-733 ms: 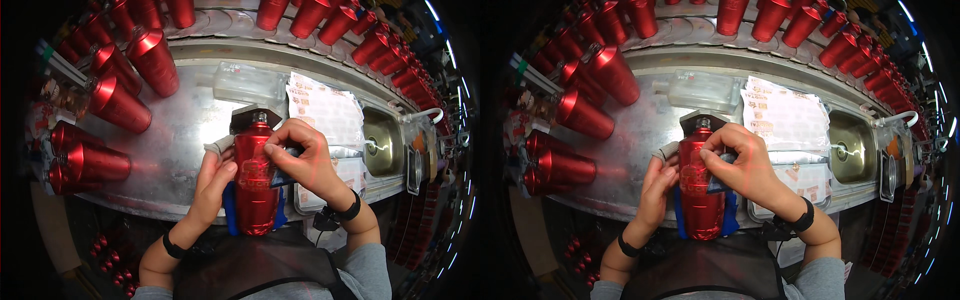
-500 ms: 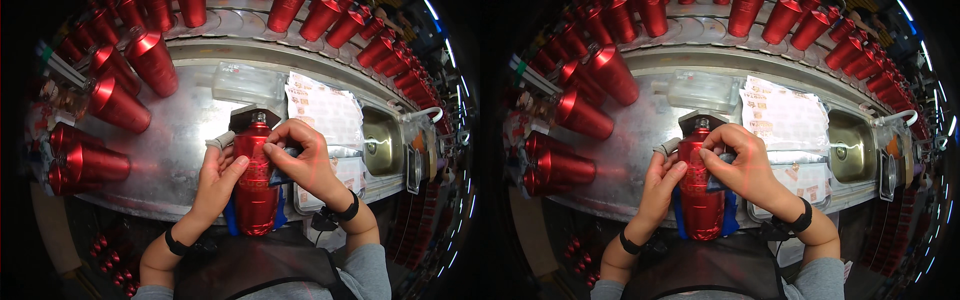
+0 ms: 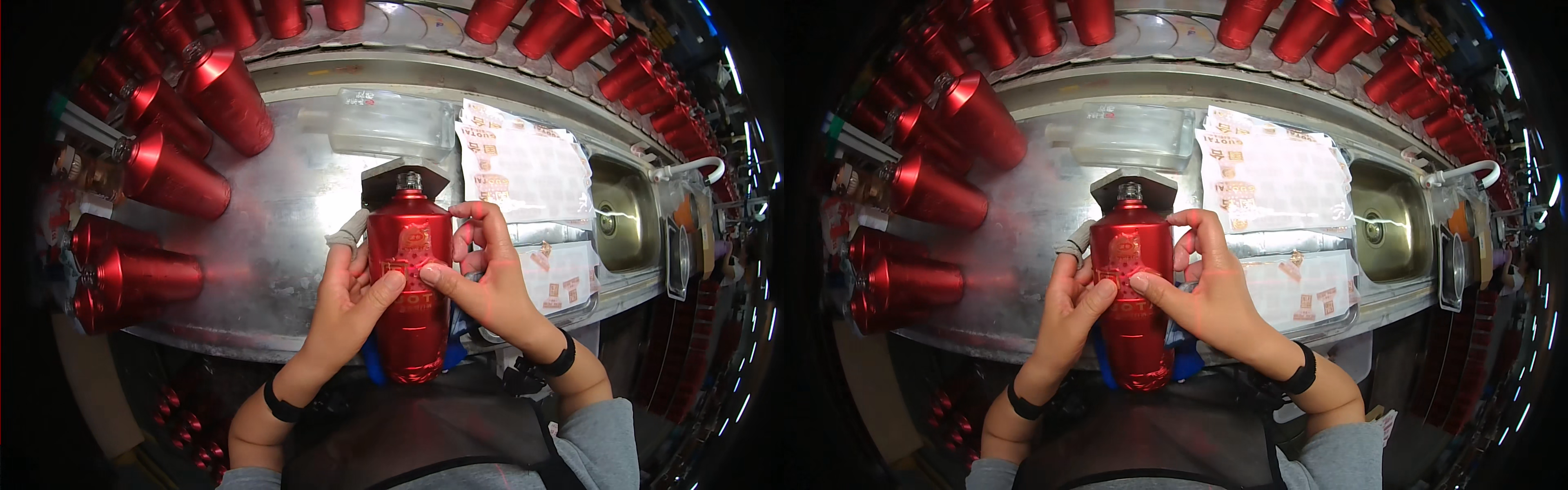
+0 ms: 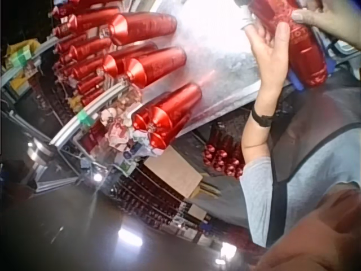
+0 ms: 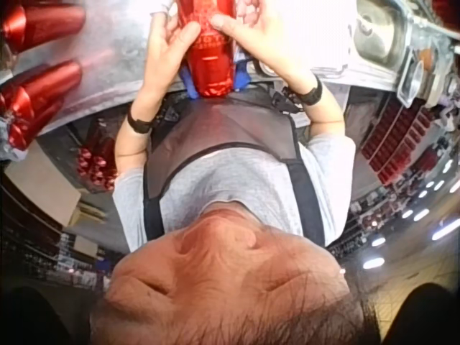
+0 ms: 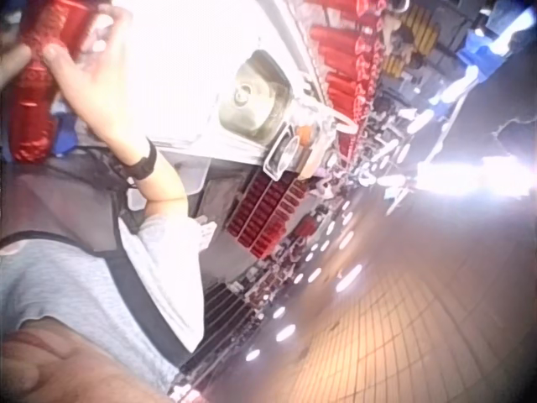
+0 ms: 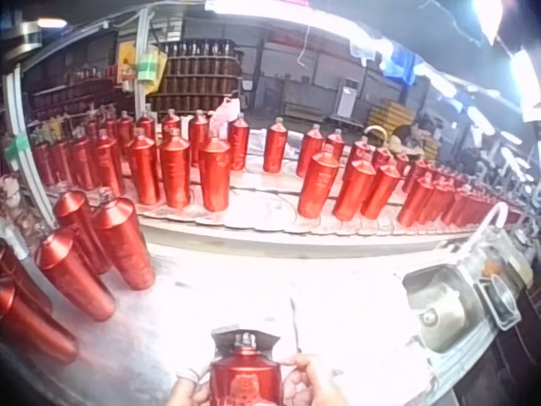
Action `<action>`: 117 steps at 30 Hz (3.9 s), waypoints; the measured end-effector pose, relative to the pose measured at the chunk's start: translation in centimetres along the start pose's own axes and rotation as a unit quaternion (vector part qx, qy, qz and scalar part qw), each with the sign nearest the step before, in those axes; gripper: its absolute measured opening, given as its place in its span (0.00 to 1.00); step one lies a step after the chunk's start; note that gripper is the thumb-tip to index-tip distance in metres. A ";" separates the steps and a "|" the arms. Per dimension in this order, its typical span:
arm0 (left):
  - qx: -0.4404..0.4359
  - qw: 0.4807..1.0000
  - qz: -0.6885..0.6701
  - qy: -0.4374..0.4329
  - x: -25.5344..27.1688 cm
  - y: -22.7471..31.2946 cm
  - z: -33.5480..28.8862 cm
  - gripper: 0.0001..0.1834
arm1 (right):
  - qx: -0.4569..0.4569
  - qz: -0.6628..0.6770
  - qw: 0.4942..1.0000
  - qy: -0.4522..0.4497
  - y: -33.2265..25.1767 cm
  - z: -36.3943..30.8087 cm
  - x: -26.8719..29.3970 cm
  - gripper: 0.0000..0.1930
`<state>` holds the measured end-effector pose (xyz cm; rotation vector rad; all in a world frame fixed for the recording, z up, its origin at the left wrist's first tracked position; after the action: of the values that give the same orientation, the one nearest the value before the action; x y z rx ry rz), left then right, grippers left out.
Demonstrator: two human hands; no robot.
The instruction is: Applying labels and cleaning red liquor bottles on a production line.
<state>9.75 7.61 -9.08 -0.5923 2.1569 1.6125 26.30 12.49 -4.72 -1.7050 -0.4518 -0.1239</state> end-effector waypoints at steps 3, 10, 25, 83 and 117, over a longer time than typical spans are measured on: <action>0.013 1.000 -0.001 -0.009 0.0 0.1 0.0 0.43 | 0.021 0.016 1.000 0.008 -0.8 -0.2 0.1 0.33; 0.016 0.998 0.042 -0.032 0.2 0.1 -0.8 0.47 | -0.033 0.029 0.999 0.012 -0.7 0.8 0.1 0.30; 0.019 1.000 0.022 0.001 0.2 -0.1 -0.3 0.42 | 0.058 -0.154 0.983 0.082 -2.2 2.9 -0.9 0.22; 0.004 0.998 0.058 0.012 -0.2 1.5 2.4 0.39 | 0.056 -0.068 0.996 0.014 0.0 1.9 -0.1 0.27; 0.023 0.999 0.046 0.002 -0.3 0.6 2.2 0.42 | 0.052 -0.084 0.995 0.013 0.0 2.0 -0.1 0.29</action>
<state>9.81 9.89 -9.03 -0.4893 2.2472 1.6048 25.83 14.37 -5.10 -1.5601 -0.5725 -0.2405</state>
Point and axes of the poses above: each hand's wrist, its own z-axis towards the middle knuckle, its own x-axis out of the back of the hand, y = z × x, the point moved 5 cm from there along z, towards the middle knuckle, and after that the axes turned 6 degrees about y, right-handed, at the moved point
